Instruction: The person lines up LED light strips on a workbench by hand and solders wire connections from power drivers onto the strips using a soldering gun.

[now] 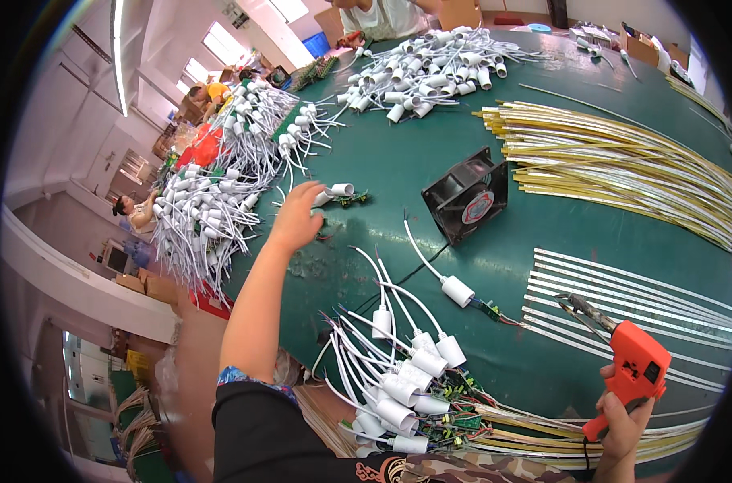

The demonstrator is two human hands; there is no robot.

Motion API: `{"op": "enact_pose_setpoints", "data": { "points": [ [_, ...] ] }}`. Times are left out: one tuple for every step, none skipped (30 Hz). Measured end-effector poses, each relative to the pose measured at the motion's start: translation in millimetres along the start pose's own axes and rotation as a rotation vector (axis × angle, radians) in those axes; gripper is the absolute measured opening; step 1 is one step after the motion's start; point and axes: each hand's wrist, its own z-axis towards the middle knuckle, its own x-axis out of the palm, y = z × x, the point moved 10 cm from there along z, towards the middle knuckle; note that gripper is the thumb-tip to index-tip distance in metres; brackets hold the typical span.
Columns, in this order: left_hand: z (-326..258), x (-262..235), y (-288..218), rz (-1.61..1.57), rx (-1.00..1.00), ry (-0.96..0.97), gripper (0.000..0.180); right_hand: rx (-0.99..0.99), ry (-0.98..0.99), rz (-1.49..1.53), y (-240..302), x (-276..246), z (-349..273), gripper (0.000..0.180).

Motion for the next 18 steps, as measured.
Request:
{"op": "enact_pose_setpoints", "data": {
  "points": [
    [10.1, 8.0, -14.5, -0.008, 0.097, -0.004, 0.051, 0.002, 0.007, -0.003, -1.3, 0.1, -0.2, 0.059],
    [19.1, 15.2, -26.0, -0.015, 0.194, -0.008, 0.054, 0.003, 0.015, -0.005, -2.5, 0.0, -1.0, 0.059],
    [28.7, 32.9, -24.0, 0.042, 0.195, 0.095, 0.059, -0.005, 0.014, -0.006, -2.0, -0.5, -2.0, 0.059],
    [31.8, 36.3, -21.1, 0.042, 0.195, 0.086, 0.059, -0.003, 0.008, 0.003, -2.5, -1.5, -3.2, 0.059],
    [37.9, 51.5, -29.5, 0.065, 0.191, 0.208, 0.059, 0.003, -0.011, 0.008, -3.7, -3.8, -4.0, 0.06],
    [41.2, 65.8, -37.7, 0.091, 0.186, 0.33, 0.059, 0.0, -0.022, 0.004, -3.5, -4.3, -4.0, 0.06],
    [42.4, 73.5, -40.7, 0.049, 0.132, 0.42, 0.055, -0.005, -0.027, 0.012, -2.9, -3.8, -3.9, 0.059],
    [41.1, 73.8, -38.2, 0.051, 0.134, 0.418, 0.055, -0.009, -0.024, 0.025, -2.1, -2.2, -4.0, 0.059],
    [39.2, 69.2, -35.1, 0.056, 0.155, 0.372, 0.051, -0.01, -0.023, 0.029, -0.1, -1.0, -3.0, 0.059],
    [35.1, 63.1, -31.4, 0.063, 0.173, 0.325, 0.047, 0.015, 0.018, 0.028, 0.4, 4.3, -0.9, 0.057],
    [30.5, 57.0, -36.1, 0.062, 0.174, 0.325, 0.047, 0.042, 0.052, 0.022, -0.6, 8.1, 1.6, 0.056],
    [29.1, 36.6, -39.3, -0.181, 0.058, 0.267, 0.043, 0.041, 0.047, 0.021, -1.5, 7.1, 4.0, 0.056],
    [33.3, 12.0, -57.7, -0.418, -0.028, 0.204, 0.039, -0.028, 0.03, 0.071, 4.4, -6.3, -1.3, 0.054],
    [27.6, -1.9, -68.8, -0.417, -0.018, 0.205, 0.039, -0.087, 0.036, 0.111, 10.7, -7.9, -1.7, 0.052],
    [19.6, -11.8, -76.5, -0.75, -0.071, 0.211, 0.036, -0.084, -0.053, 0.166, 15.7, -9.3, 0.6, 0.048],
    [12.5, -19.1, -85.0, -1.091, -0.12, 0.214, 0.034, -0.088, -0.061, 0.164, 20.6, -9.0, 4.6, 0.048],
    [6.2, -23.7, -99.1, -1.099, -0.106, 0.221, 0.034, -0.025, -0.028, 0.208, 18.6, -5.5, 7.0, 0.046],
    [-2.9, -24.4, -122.7, -1.334, -0.112, 0.29, 0.033, 0.038, 0.008, 0.255, 16.4, -3.7, 6.5, 0.046]
  ]
}}
